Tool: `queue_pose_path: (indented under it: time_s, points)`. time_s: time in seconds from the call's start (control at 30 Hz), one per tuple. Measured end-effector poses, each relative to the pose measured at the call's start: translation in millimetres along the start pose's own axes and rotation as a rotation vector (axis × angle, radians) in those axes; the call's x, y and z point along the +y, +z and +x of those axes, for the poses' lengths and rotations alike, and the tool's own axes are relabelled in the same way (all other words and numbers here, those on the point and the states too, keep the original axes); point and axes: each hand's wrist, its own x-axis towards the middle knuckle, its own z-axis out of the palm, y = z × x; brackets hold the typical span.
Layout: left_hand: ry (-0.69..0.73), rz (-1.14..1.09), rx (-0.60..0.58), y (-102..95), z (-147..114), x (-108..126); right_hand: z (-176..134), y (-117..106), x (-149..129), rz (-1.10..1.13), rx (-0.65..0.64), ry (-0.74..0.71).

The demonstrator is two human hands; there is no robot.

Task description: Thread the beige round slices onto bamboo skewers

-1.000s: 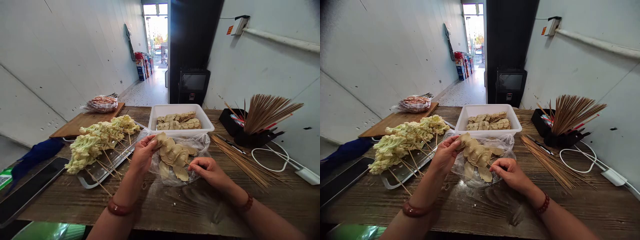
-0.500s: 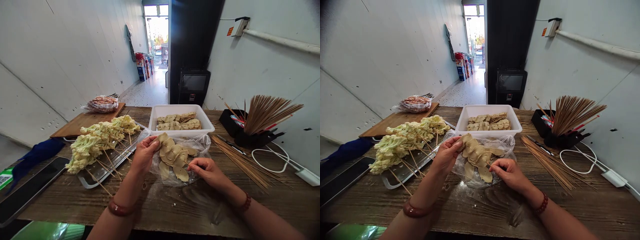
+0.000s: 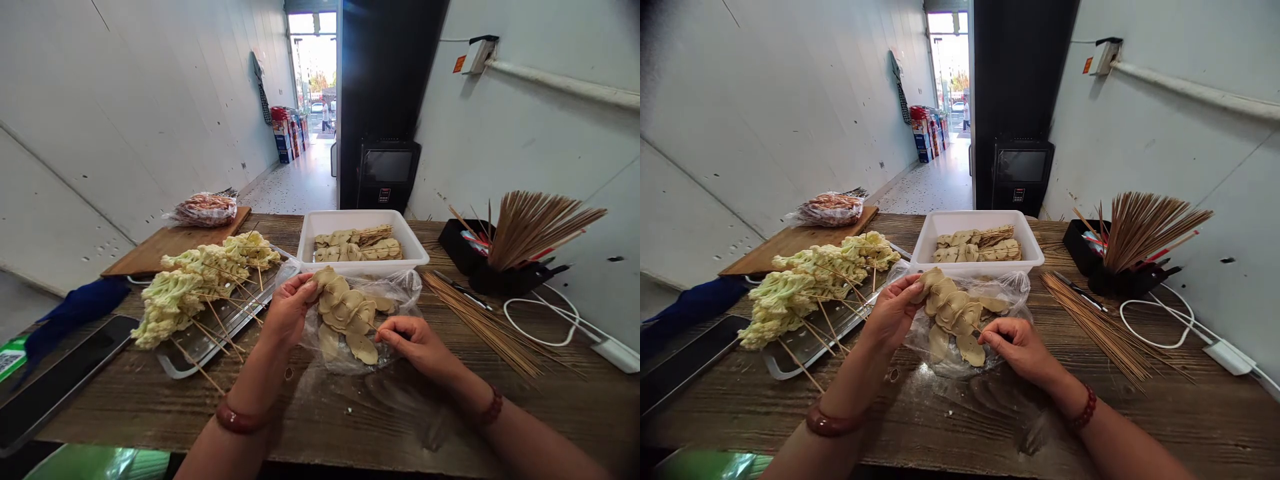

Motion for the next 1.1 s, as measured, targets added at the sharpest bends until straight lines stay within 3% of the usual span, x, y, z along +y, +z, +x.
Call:
queue_pose_path:
  time_s: [0.37, 0.67, 1.1]
  points:
    - [0.065, -0.027, 0.045, -3.1, 3.4, -2.7, -0.2, 0.4, 1.5, -0.006, 0.02, -0.006]
    - [0.022, 0.009, -0.014, -0.9, 1.0, -1.8, 0.8, -0.6, 4.2, -0.012, 0.007, -0.026]
    - [-0.004, -0.055, -0.007, -0.8, 0.3, 0.1, 0.4, -1.0, 3.9, -0.012, 0.005, -0.05]
